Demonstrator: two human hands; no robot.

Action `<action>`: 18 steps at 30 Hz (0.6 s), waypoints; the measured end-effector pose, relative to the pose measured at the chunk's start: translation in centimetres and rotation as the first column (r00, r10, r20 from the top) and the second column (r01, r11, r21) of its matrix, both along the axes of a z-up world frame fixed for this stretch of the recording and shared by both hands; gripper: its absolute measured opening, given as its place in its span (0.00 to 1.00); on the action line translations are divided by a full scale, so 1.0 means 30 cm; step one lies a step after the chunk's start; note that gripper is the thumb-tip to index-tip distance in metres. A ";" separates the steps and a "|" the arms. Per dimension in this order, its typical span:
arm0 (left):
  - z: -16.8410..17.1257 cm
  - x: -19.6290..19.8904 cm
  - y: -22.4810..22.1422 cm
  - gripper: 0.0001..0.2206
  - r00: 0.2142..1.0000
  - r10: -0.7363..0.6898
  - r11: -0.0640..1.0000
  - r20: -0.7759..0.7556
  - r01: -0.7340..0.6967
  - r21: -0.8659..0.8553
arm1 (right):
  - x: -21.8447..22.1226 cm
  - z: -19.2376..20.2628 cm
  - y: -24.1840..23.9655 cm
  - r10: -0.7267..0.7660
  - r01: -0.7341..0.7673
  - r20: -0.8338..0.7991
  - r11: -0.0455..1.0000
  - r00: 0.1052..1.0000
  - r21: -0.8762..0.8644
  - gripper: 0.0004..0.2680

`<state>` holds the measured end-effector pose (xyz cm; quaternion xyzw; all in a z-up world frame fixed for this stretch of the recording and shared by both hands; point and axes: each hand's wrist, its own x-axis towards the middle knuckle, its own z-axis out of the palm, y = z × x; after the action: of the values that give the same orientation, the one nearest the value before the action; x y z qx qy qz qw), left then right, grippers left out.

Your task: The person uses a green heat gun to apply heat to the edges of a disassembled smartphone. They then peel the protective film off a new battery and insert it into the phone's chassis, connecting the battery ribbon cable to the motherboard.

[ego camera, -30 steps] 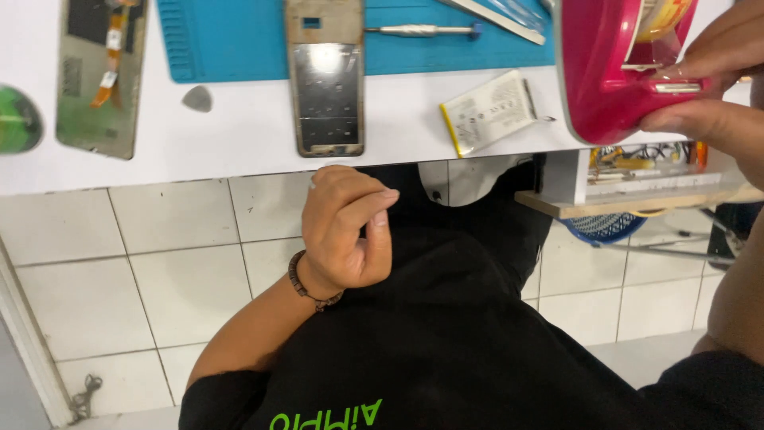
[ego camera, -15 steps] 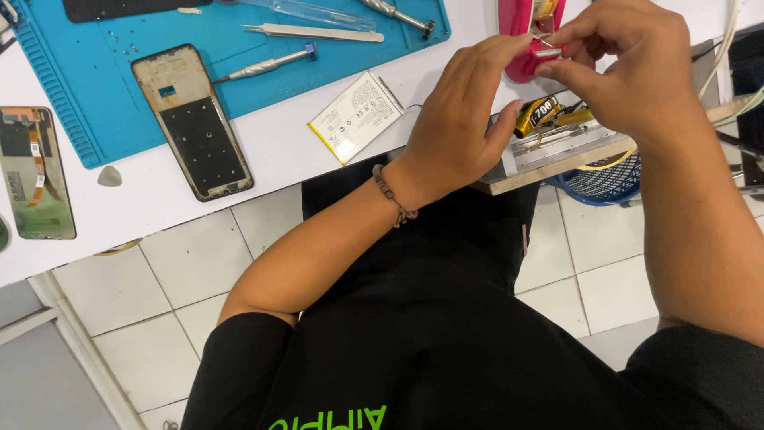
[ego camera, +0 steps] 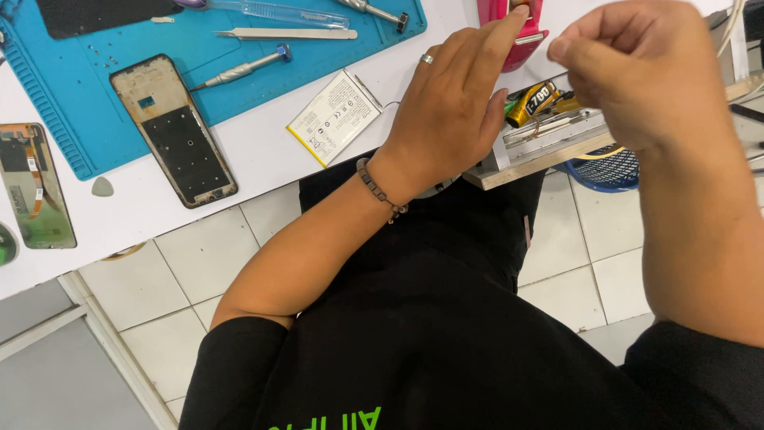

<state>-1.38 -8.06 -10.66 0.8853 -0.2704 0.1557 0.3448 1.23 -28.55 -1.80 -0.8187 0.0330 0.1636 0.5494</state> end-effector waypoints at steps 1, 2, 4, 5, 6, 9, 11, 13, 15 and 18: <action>0.015 0.006 0.010 0.35 1.000 -0.003 1.000 -0.001 0.003 -0.002 | -0.007 -0.015 0.010 -0.003 0.003 -0.001 1.000 1.000 -0.002 0.05; 0.029 0.011 0.016 0.33 1.000 -0.021 0.999 0.005 0.021 0.024 | -0.017 -0.029 0.017 -0.033 0.036 -0.048 0.997 0.998 0.062 0.04; 0.054 0.021 0.020 0.31 0.999 -0.040 0.998 0.008 0.040 0.049 | -0.032 -0.062 0.023 -0.061 0.073 -0.100 0.990 0.993 0.123 0.04; 0.065 0.026 0.019 0.26 0.999 -0.048 0.998 0.025 0.047 0.044 | -0.037 -0.080 0.024 -0.073 0.086 -0.101 0.987 0.992 0.136 0.04; 0.076 0.028 0.022 0.22 0.998 -0.048 0.998 0.039 0.046 0.040 | -0.041 -0.098 0.027 -0.077 0.092 -0.105 0.985 0.992 0.149 0.04; 0.043 0.034 0.022 0.25 0.996 -0.028 0.994 0.083 0.019 0.109 | -0.046 -0.136 0.033 -0.073 0.083 -0.060 0.980 0.996 0.183 0.05; 0.068 0.042 0.022 0.21 0.989 -0.017 0.995 0.144 0.003 0.097 | -0.043 -0.173 0.040 -0.094 0.098 -0.030 0.976 0.995 0.196 0.05; 0.075 0.042 0.028 0.16 0.977 -0.001 0.996 0.212 -0.018 0.086 | -0.046 -0.192 0.056 -0.110 0.107 0.005 0.971 0.994 0.212 0.05; 0.065 0.041 0.020 0.18 0.970 0.006 0.987 0.242 -0.044 0.153 | -0.060 -0.191 0.063 -0.052 0.051 0.120 0.999 0.991 0.013 0.07; 0.062 0.032 0.025 0.18 0.996 -0.040 0.999 0.079 0.041 -0.012 | -0.071 -0.170 0.058 0.023 -0.021 0.093 1.000 0.995 -0.023 0.05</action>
<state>-0.40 -7.32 -8.81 0.8703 -0.3007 0.1854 0.3431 -0.91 -26.80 -6.91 -0.8318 0.0000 0.1308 0.5395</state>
